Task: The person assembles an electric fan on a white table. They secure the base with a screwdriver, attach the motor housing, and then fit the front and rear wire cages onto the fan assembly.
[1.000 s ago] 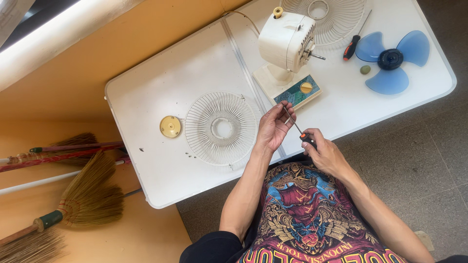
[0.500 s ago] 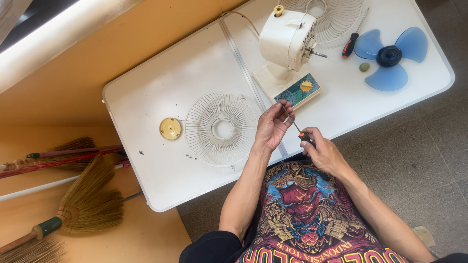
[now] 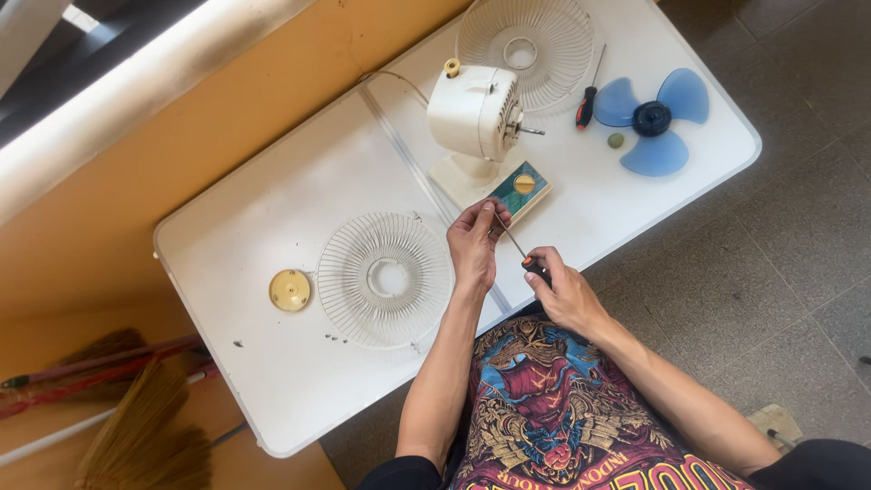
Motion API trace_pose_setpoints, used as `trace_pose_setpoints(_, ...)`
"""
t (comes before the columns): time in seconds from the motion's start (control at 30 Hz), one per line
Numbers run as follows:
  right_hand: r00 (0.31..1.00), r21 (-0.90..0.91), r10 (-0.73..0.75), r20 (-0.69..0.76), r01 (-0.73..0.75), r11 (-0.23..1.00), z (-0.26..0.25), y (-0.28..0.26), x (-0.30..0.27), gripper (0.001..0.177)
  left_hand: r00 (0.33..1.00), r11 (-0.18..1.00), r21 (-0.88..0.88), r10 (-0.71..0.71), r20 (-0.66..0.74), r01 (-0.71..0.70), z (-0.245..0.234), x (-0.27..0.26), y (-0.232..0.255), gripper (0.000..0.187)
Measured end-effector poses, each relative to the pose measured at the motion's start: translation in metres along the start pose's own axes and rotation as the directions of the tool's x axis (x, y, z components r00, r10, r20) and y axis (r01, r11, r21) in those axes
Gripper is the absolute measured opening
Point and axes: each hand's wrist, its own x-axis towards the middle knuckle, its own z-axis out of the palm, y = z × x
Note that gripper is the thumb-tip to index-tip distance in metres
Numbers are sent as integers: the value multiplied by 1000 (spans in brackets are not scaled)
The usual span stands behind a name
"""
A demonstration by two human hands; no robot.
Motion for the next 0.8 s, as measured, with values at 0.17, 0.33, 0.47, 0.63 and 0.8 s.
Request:
trace_pose_setpoints(0.17,992,-24,-73,-99,71,997,-1,-3,1,38,999,998,58,32,0,-32,7,6,9,21)
trace_pose_setpoints(0.33,993,5,-49,-104,50,999,2,-5,3,39,1000,996,88,25,13,-26,12,5,13,21)
trace_pose_setpoints(0.47,990,161,140,-22,-134,978,2,-10,7,43,1000,1000,27,9,16,-10,18,6,13,23)
trace_pose_setpoints(0.63,993,281,101,62,-114,953,7,-17,10,42,998,1000,-3,7,56,-7,24,11,10,26)
trace_pose_setpoints(0.8,997,306,5,82,-30,952,12,-21,14,41,998,997,79,16,61,-20,29,14,13,31)
